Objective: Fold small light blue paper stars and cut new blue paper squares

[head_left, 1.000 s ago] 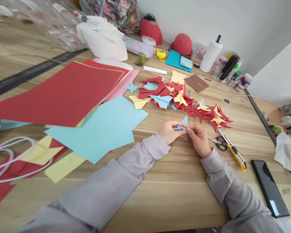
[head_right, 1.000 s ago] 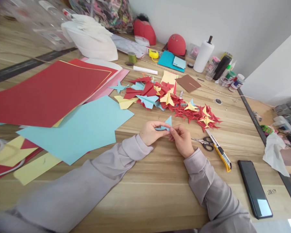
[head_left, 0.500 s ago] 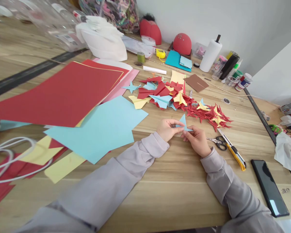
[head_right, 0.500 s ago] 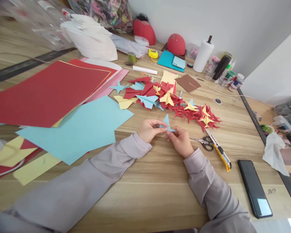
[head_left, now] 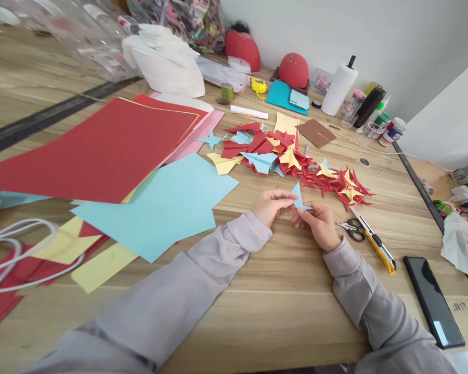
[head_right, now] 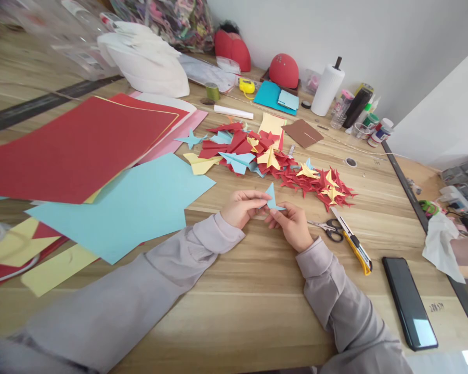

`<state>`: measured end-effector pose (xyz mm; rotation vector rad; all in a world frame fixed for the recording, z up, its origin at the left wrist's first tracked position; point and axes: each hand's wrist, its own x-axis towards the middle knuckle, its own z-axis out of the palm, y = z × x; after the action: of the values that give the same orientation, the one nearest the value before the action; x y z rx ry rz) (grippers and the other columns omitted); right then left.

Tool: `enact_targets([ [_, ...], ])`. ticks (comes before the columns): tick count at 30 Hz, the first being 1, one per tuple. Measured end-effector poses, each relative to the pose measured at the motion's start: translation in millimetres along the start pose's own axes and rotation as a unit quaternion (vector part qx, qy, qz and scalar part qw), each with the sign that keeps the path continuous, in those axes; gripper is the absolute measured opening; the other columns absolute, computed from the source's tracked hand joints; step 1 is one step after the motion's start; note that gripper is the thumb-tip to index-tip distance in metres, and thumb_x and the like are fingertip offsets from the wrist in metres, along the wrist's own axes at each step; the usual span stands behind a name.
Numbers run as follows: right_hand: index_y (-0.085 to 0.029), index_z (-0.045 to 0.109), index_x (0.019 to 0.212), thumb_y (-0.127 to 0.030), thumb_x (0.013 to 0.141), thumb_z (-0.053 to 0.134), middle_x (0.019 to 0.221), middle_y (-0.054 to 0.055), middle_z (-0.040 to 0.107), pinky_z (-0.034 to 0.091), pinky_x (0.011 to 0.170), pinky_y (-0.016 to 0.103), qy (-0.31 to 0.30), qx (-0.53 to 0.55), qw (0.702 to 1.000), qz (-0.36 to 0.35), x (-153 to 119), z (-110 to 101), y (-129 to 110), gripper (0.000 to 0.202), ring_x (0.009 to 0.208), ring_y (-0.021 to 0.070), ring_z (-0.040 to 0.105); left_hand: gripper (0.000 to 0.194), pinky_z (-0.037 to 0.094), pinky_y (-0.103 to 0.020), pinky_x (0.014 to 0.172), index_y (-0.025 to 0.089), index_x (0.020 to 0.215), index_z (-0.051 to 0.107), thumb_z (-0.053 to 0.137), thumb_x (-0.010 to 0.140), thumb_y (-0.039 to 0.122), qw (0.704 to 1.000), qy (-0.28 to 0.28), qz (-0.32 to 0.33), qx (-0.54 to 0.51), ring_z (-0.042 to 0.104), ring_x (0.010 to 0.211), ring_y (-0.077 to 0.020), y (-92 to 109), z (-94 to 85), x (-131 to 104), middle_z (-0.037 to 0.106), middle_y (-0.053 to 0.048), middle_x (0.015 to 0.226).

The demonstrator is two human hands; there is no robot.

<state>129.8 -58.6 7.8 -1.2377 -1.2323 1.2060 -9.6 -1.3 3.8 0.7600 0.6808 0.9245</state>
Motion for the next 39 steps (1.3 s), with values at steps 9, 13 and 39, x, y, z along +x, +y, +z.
enact_targets([
  [9, -0.017, 0.059, 0.072, -0.043, 0.075, 0.064, 0.06, 0.001, 0.065, 0.044, 0.049, 0.024, 0.045, 0.028, 0.999, 0.0, -0.4, -0.1, -1.1, 0.027, 0.048, 0.0106, 0.057, 0.021, 0.046, -0.024, 0.052, 0.01, 0.074, 0.069, 0.075, 0.055, 0.018, 0.999, 0.027, 0.014, -0.04, 0.062, 0.057, -0.0141, -0.1, 0.8, 2.2, 0.065, -0.004, 0.06],
  [13, -0.018, 0.058, 0.078, -0.045, 0.078, 0.06, 0.063, 0.0, 0.064, 0.045, 0.048, 0.024, 0.06, 0.028, 0.998, -0.009, 1.5, 0.0, 2.4, 0.027, 0.051, 0.0115, 0.058, 0.025, 0.046, -0.025, 0.053, 0.011, 0.075, 0.069, 0.077, 0.052, 0.019, 0.999, 0.02, 0.026, -0.025, 0.062, 0.058, -0.0138, -2.8, 0.2, 2.5, 0.066, -0.004, 0.062],
  [39, -0.023, 0.063, 0.089, -0.035, 0.077, 0.06, 0.074, 0.001, 0.061, 0.045, 0.051, 0.028, 0.118, -0.032, 0.989, -0.077, 2.5, -0.9, 7.2, 0.017, 0.057, 0.0139, 0.054, 0.041, 0.05, -0.027, 0.065, 0.011, 0.082, 0.066, 0.08, 0.044, 0.011, 0.994, -0.02, 0.069, 0.079, 0.061, 0.064, -0.0119, -5.5, 1.3, 1.0, 0.067, -0.002, 0.069],
])
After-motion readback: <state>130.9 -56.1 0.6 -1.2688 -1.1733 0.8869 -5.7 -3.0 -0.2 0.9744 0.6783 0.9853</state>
